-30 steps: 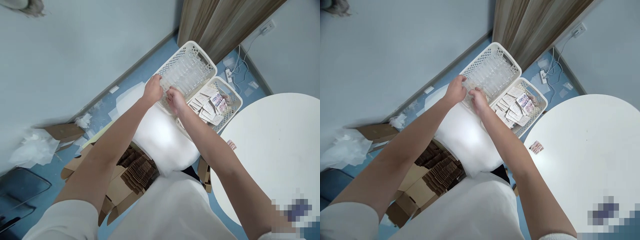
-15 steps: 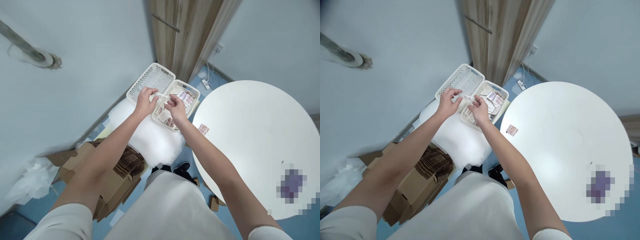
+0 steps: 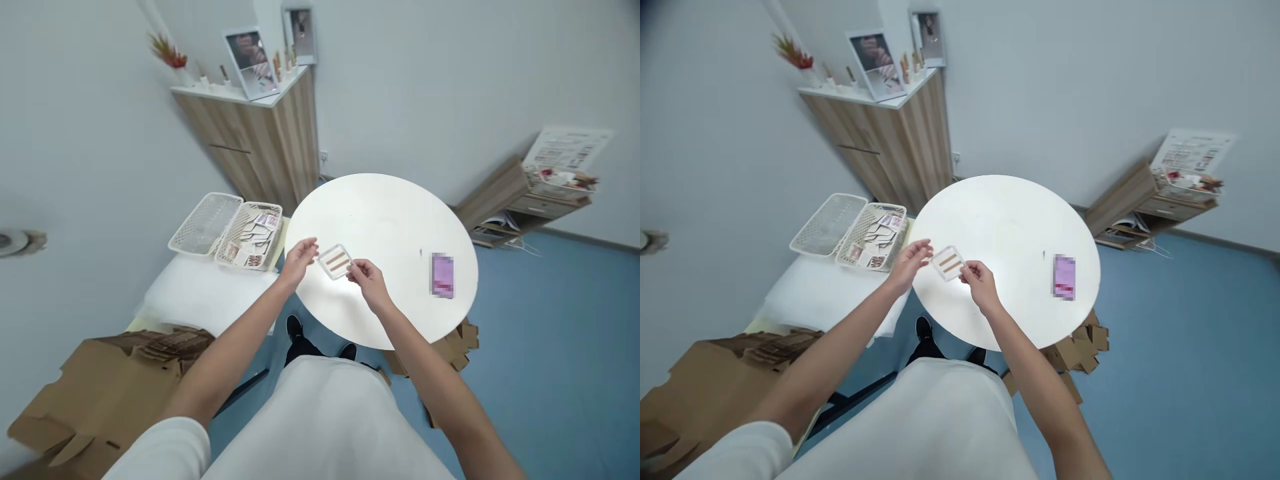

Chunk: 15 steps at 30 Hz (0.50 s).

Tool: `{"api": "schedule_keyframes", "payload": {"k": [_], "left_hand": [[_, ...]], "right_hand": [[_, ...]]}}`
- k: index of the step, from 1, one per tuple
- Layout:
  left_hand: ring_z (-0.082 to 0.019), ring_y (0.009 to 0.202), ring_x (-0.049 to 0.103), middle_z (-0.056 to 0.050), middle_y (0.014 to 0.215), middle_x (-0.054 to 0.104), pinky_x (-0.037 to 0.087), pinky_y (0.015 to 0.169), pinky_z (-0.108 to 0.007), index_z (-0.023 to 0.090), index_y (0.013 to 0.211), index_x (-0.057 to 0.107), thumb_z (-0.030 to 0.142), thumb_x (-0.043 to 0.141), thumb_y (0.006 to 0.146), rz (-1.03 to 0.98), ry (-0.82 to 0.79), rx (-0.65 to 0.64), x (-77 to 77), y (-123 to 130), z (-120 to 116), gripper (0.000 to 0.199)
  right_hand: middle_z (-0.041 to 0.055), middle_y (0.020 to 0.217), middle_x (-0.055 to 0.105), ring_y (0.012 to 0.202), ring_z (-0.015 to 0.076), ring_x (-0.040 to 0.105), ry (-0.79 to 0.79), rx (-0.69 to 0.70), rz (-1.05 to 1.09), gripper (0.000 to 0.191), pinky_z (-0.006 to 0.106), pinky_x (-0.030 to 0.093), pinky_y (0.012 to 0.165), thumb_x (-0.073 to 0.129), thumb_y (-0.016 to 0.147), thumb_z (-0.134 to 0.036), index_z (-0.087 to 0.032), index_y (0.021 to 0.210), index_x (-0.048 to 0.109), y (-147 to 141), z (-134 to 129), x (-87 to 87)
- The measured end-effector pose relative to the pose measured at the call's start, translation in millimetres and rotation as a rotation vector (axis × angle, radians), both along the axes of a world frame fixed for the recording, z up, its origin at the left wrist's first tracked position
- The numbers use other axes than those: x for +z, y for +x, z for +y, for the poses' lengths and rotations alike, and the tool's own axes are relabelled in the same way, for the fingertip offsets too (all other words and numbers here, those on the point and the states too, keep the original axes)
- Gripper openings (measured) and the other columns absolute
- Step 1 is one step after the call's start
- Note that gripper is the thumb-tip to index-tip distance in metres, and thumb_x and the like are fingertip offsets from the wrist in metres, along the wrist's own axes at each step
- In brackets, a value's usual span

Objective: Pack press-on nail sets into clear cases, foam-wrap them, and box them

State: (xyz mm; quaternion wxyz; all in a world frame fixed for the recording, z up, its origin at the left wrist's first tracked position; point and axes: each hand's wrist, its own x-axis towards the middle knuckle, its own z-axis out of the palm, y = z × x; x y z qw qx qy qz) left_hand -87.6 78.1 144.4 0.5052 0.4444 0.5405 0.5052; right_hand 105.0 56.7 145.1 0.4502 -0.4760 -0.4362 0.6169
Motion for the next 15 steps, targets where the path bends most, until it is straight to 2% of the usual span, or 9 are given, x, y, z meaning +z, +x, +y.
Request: {"api": "schedule_keyframes", "payload": {"k": [4, 8, 11, 15], "left_hand": [[-0.015, 0.081, 0.058, -0.006, 0.092, 0.062, 0.044, 0.071, -0.028, 0.019, 0.101, 0.059, 0.039, 0.06, 0.071, -0.118, -0.099, -0.191, -9.0, 58, -34, 0.036], [-0.017, 0.083, 0.058, -0.007, 0.095, 0.064, 0.045, 0.073, -0.029, 0.018, 0.096, 0.061, 0.039, 0.066, 0.066, -0.151, -0.143, -0.285, -11.4, 96, -53, 0.036], [-0.016, 0.082, 0.058, -0.007, 0.094, 0.064, 0.045, 0.073, -0.031, 0.018, 0.097, 0.06, 0.039, 0.066, 0.066, -0.166, -0.171, -0.32, -12.0, 109, -54, 0.037], [-0.016, 0.076, 0.058, -0.006, 0.086, 0.064, 0.045, 0.071, -0.03, 0.017, 0.09, 0.062, 0.037, 0.068, 0.064, -0.112, -0.231, -0.421, -11.8, 109, -50, 0.033]], "right_hand": [[0.002, 0.084, 0.06, 0.071, 0.0115, 0.057, -0.102, -0.145, 0.125, 0.029, 0.032, 0.048, 0.075, 0.063, 0.067, -0.044, -0.021, 0.084, 0.058, 54, -36, -6.9], [0.0028, 0.086, 0.061, 0.071, 0.0119, 0.058, -0.158, -0.229, 0.171, 0.033, 0.031, 0.049, 0.075, 0.064, 0.065, -0.046, -0.021, 0.084, 0.057, 80, -65, -17.5], [0.0027, 0.085, 0.062, 0.071, 0.0122, 0.057, -0.199, -0.236, 0.173, 0.034, 0.031, 0.049, 0.073, 0.066, 0.063, -0.047, -0.021, 0.083, 0.057, 88, -80, -24.5], [0.0021, 0.082, 0.062, 0.066, 0.0105, 0.055, -0.199, -0.277, 0.134, 0.031, 0.028, 0.048, 0.068, 0.064, 0.066, -0.045, -0.02, 0.084, 0.059, 91, -84, -27.7]]}}
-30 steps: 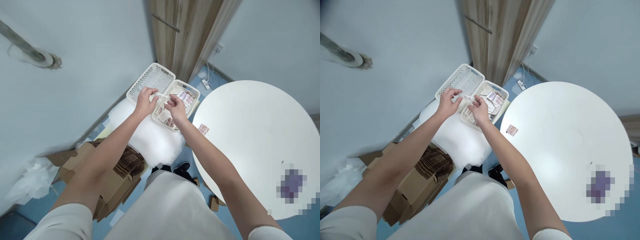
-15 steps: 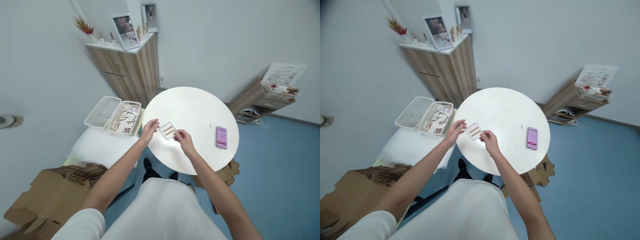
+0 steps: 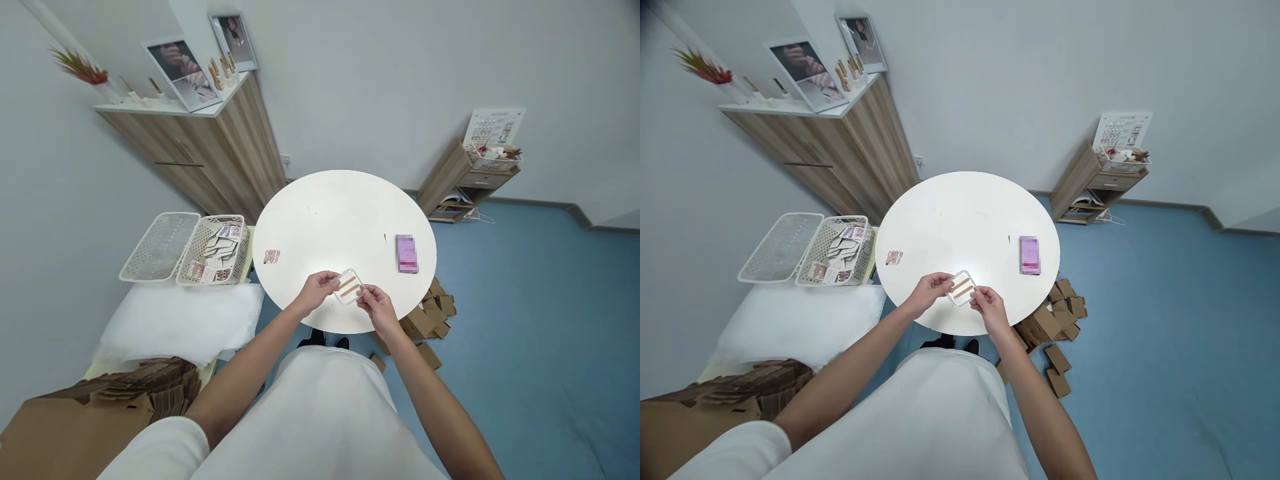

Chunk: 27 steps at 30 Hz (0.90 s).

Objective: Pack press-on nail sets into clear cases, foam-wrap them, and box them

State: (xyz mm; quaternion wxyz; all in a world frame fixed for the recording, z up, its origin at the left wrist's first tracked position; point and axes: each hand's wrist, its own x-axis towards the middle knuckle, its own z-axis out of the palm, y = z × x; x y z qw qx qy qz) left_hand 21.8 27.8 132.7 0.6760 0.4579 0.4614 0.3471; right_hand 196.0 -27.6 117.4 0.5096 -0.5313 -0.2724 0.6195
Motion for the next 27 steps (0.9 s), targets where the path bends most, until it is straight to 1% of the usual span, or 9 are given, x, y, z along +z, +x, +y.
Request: {"api": "schedule_keyframes", "payload": {"k": [3, 5, 8, 12, 14, 16, 20, 24, 27], "left_hand": [[-0.014, 0.071, 0.058, -0.005, 0.078, 0.062, 0.043, 0.069, -0.029, 0.015, 0.08, 0.061, 0.034, 0.072, 0.059, 0.033, -0.038, -0.048, -1.2, -2, 0, 0.03], [-0.013, 0.07, 0.058, -0.004, 0.075, 0.061, 0.042, 0.068, -0.028, 0.015, 0.078, 0.059, 0.033, 0.072, 0.058, 0.005, -0.086, -0.065, -3.7, -3, -2, 0.03], [-0.012, 0.069, 0.058, -0.002, 0.074, 0.061, 0.041, 0.068, -0.027, 0.016, 0.078, 0.058, 0.034, 0.07, 0.061, -0.048, -0.154, -0.072, -9.3, -6, -1, 0.028], [-0.013, 0.071, 0.058, -0.003, 0.076, 0.062, 0.041, 0.069, -0.028, 0.016, 0.081, 0.061, 0.035, 0.069, 0.061, -0.037, -0.124, -0.114, -16.5, -10, 8, 0.029], [-0.014, 0.074, 0.058, -0.004, 0.078, 0.063, 0.041, 0.071, -0.029, 0.016, 0.084, 0.062, 0.036, 0.069, 0.062, -0.037, -0.101, -0.149, -18.8, -10, 14, 0.031], [-0.015, 0.077, 0.058, -0.006, 0.083, 0.064, 0.042, 0.074, -0.031, 0.015, 0.088, 0.062, 0.037, 0.068, 0.063, -0.083, -0.096, -0.13, -20.2, -9, 18, 0.034], [-0.016, 0.087, 0.059, -0.008, 0.095, 0.062, 0.042, 0.08, -0.033, 0.018, 0.105, 0.056, 0.041, 0.062, 0.07, -0.193, -0.136, -0.036, -22.9, -3, 18, 0.043], [-0.016, 0.08, 0.06, -0.005, 0.088, 0.062, 0.044, 0.076, -0.032, 0.019, 0.111, 0.051, 0.037, 0.067, 0.066, -0.11, -0.125, -0.084, -30.2, 3, 14, 0.05], [-0.014, 0.071, 0.059, -0.003, 0.079, 0.061, 0.044, 0.073, -0.031, 0.018, 0.11, 0.052, 0.035, 0.067, 0.066, -0.067, -0.103, -0.045, -37.0, 7, 15, 0.05]], "right_hand": [[0.0021, 0.084, 0.062, 0.063, 0.0099, 0.052, 0.02, -0.107, -0.093, 0.032, 0.027, 0.046, 0.063, 0.061, 0.068, -0.045, -0.021, 0.089, 0.058, 0, 5, 0.3], [0.0036, 0.089, 0.062, 0.068, 0.0115, 0.054, 0.038, -0.162, -0.151, 0.036, 0.027, 0.045, 0.063, 0.061, 0.068, -0.044, -0.022, 0.096, 0.056, -3, 7, -0.7], [0.0053, 0.099, 0.06, 0.078, 0.0142, 0.056, 0.06, -0.156, -0.182, 0.043, 0.028, 0.045, 0.065, 0.065, 0.064, -0.04, -0.023, 0.101, 0.054, -8, 6, -3.8], [0.0039, 0.098, 0.06, 0.074, 0.0131, 0.058, 0.066, -0.135, -0.169, 0.045, 0.028, 0.046, 0.064, 0.063, 0.066, -0.042, -0.025, 0.105, 0.05, -12, 3, -2.9], [0.0014, 0.086, 0.06, 0.067, 0.0115, 0.057, 0.063, -0.123, -0.178, 0.041, 0.027, 0.046, 0.063, 0.063, 0.066, -0.042, -0.023, 0.101, 0.052, -12, 4, 0.8], [-0.0022, 0.075, 0.056, 0.061, 0.01, 0.056, 0.049, -0.133, -0.183, 0.037, 0.027, 0.047, 0.061, 0.066, 0.064, -0.041, -0.022, 0.093, 0.053, -13, 6, 4.6], [-0.0045, 0.077, 0.05, 0.065, 0.0104, 0.058, 0.006, -0.22, -0.111, 0.036, 0.03, 0.052, 0.067, 0.068, 0.061, -0.04, -0.024, 0.084, 0.045, -21, 5, 3.0], [-0.0032, 0.086, 0.049, 0.072, 0.0111, 0.059, -0.006, -0.162, -0.14, 0.035, 0.034, 0.053, 0.073, 0.065, 0.064, -0.039, -0.025, 0.082, 0.04, -24, 0, -10.9], [0.0011, 0.102, 0.048, 0.088, 0.0157, 0.057, 0.07, -0.063, -0.376, 0.04, 0.038, 0.05, 0.08, 0.067, 0.062, -0.036, -0.026, 0.091, 0.041, -13, 1, -15.1]]}}
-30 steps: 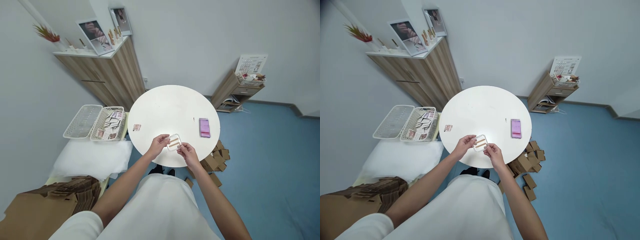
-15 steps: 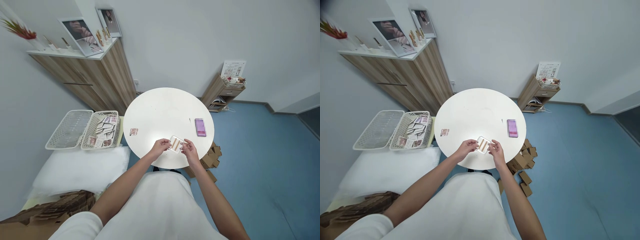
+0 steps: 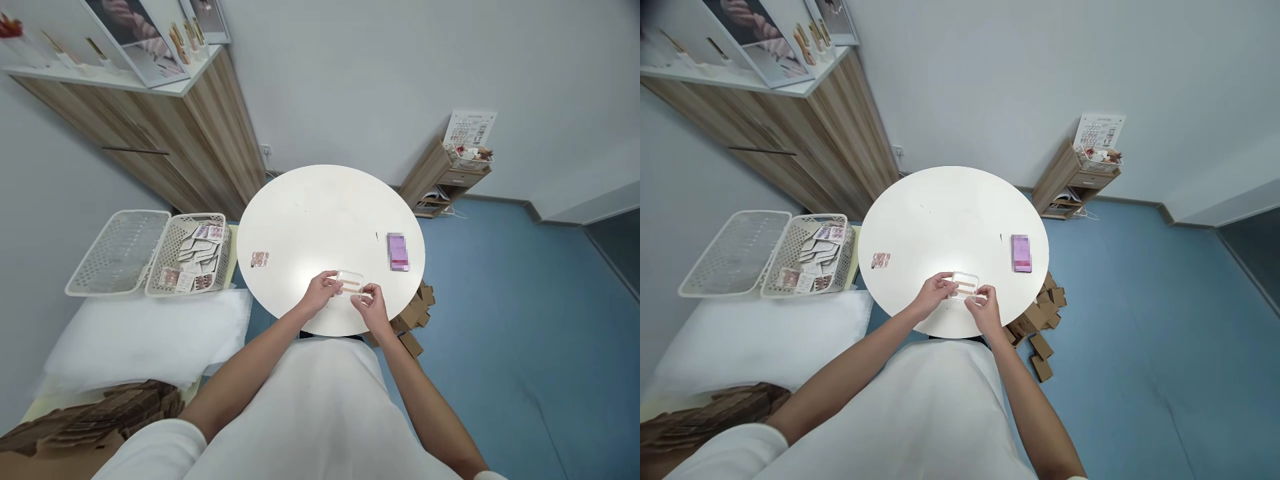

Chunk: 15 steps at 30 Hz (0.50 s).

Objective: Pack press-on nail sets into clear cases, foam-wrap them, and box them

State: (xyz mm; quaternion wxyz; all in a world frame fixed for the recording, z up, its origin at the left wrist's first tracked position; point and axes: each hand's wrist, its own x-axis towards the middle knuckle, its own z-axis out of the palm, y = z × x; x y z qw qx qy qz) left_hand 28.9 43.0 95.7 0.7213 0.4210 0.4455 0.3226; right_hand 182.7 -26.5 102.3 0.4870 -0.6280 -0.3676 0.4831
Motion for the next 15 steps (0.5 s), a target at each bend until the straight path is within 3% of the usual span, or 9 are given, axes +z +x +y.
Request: {"api": "schedule_keyframes", "payload": {"k": [3, 6, 9, 13, 15], "left_hand": [[-0.011, 0.066, 0.056, -0.001, 0.073, 0.059, 0.045, 0.071, -0.031, 0.019, 0.114, 0.05, 0.035, 0.065, 0.068, 0.03, 0.02, 0.014, -3.2, 5, 5, 0.051], [-0.011, 0.068, 0.056, -0.001, 0.075, 0.059, 0.045, 0.073, -0.032, 0.019, 0.116, 0.05, 0.037, 0.063, 0.069, 0.021, 0.021, -0.001, -1.5, 11, 10, 0.051], [-0.015, 0.079, 0.058, -0.006, 0.091, 0.059, 0.044, 0.077, -0.034, 0.021, 0.12, 0.047, 0.033, 0.069, 0.065, -0.043, 0.032, -0.047, 1.3, 14, 12, 0.061], [-0.017, 0.089, 0.057, -0.009, 0.107, 0.054, 0.043, 0.082, -0.037, 0.027, 0.131, 0.033, 0.02, 0.08, 0.047, -0.045, 0.084, -0.114, 2.0, 13, 12, 0.096], [-0.017, 0.087, 0.057, -0.008, 0.108, 0.053, 0.044, 0.082, -0.037, 0.027, 0.131, 0.034, 0.02, 0.08, 0.048, -0.025, 0.089, -0.133, 1.7, 14, 13, 0.095]], "right_hand": [[0.0069, 0.128, 0.036, 0.116, 0.024, 0.041, 0.102, 0.216, -0.287, 0.056, 0.043, 0.041, 0.092, 0.073, 0.054, -0.031, -0.027, 0.103, 0.045, 21, 9, 7.0], [0.0076, 0.134, 0.033, 0.122, 0.0258, 0.035, 0.141, 0.42, -0.392, 0.05, 0.045, 0.038, 0.094, 0.071, 0.057, -0.03, -0.027, 0.102, 0.051, 42, 24, 16.1], [0.0082, 0.13, 0.041, 0.118, 0.0235, 0.041, 0.167, 0.452, -0.367, 0.042, 0.042, 0.039, 0.093, 0.068, 0.061, -0.027, -0.026, 0.1, 0.053, 54, 36, 17.7], [0.0082, 0.128, 0.043, 0.119, 0.0221, 0.041, 0.167, 0.449, -0.238, 0.042, 0.039, 0.038, 0.095, 0.069, 0.059, -0.025, -0.025, 0.099, 0.055, 59, 45, 10.6], [0.0082, 0.127, 0.044, 0.118, 0.0224, 0.042, 0.152, 0.457, -0.192, 0.042, 0.038, 0.038, 0.095, 0.07, 0.058, -0.024, -0.025, 0.097, 0.056, 60, 49, 7.2]]}}
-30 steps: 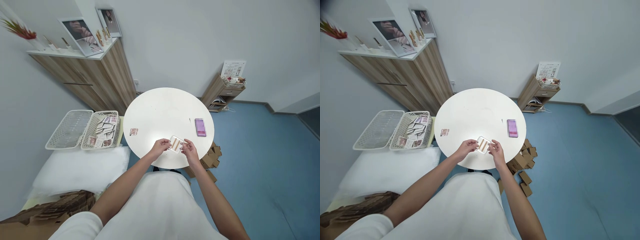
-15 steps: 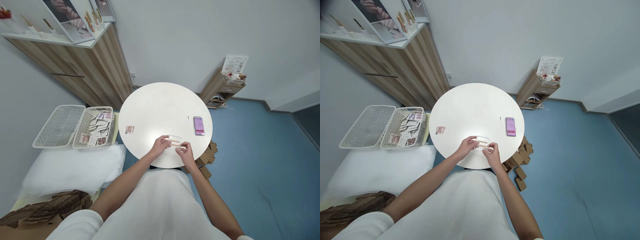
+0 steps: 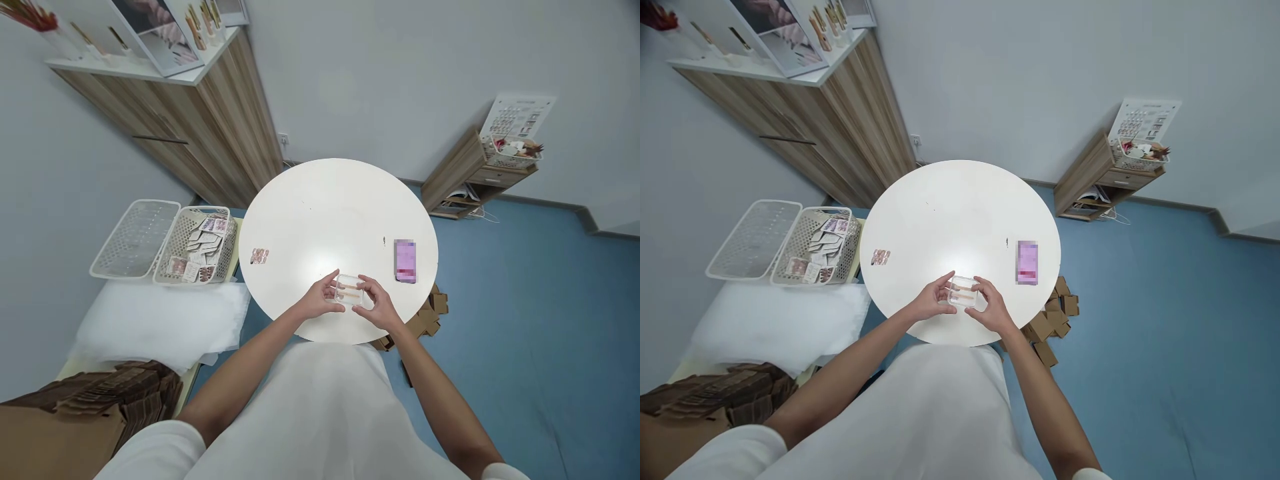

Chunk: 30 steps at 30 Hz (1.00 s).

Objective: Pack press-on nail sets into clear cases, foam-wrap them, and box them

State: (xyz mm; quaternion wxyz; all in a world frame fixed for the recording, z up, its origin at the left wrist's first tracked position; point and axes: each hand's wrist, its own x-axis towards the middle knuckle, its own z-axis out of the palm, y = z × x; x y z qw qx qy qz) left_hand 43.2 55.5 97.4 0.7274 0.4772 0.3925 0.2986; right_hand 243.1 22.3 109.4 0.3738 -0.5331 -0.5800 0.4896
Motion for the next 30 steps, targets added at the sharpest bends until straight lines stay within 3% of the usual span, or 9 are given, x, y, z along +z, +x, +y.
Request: {"api": "schedule_keyframes", "payload": {"k": [11, 16, 21, 25, 30], "left_hand": [[-0.02, 0.091, 0.057, -0.008, 0.106, 0.053, 0.047, 0.079, -0.035, 0.024, 0.124, 0.041, 0.02, 0.076, 0.054, -0.028, -0.048, -0.022, -2.3, 21, 5, 0.078], [-0.016, 0.087, 0.059, -0.007, 0.109, 0.052, 0.046, 0.08, -0.036, 0.027, 0.127, 0.037, 0.024, 0.072, 0.061, -0.05, -0.159, -0.007, -2.2, 16, 3, 0.074], [-0.012, 0.076, 0.059, -0.004, 0.092, 0.057, 0.046, 0.078, -0.033, 0.02, 0.11, 0.053, 0.028, 0.07, 0.064, 0.04, -0.176, 0.02, -15.0, 6, -4, 0.05], [-0.01, 0.072, 0.059, -0.001, 0.085, 0.057, 0.045, 0.079, -0.032, 0.018, 0.102, 0.056, 0.028, 0.071, 0.063, 0.064, -0.147, 0.022, -26.6, 2, -13, 0.042], [-0.011, 0.072, 0.06, -0.003, 0.089, 0.058, 0.046, 0.078, -0.032, 0.017, 0.1, 0.055, 0.027, 0.072, 0.061, 0.046, -0.155, 0.045, -33.9, 1, -22, 0.044]], "right_hand": [[0.0085, 0.115, 0.05, 0.111, 0.0219, 0.047, -0.039, -0.029, 0.141, 0.04, 0.036, 0.039, 0.093, 0.072, 0.056, -0.027, -0.023, 0.092, 0.057, 17, 9, -1.9], [0.0075, 0.115, 0.051, 0.105, 0.0199, 0.052, -0.086, -0.026, 0.175, 0.038, 0.036, 0.039, 0.093, 0.071, 0.058, -0.03, -0.022, 0.092, 0.055, 19, 11, -1.8], [0.006, 0.11, 0.054, 0.096, 0.0181, 0.056, -0.17, -0.02, 0.181, 0.039, 0.035, 0.042, 0.088, 0.068, 0.063, -0.038, -0.021, 0.095, 0.054, 18, 12, -5.9], [0.0031, 0.089, 0.058, 0.08, 0.0151, 0.059, -0.206, -0.19, 0.211, 0.031, 0.034, 0.047, 0.078, 0.048, 0.077, -0.048, -0.02, 0.085, 0.056, 11, 18, -13.4], [0.0029, 0.089, 0.057, 0.062, 0.0103, 0.058, -0.316, -0.308, 0.235, 0.033, 0.031, 0.048, 0.067, 0.048, 0.074, -0.049, -0.019, 0.082, 0.058, -2, 18, -25.9]]}}
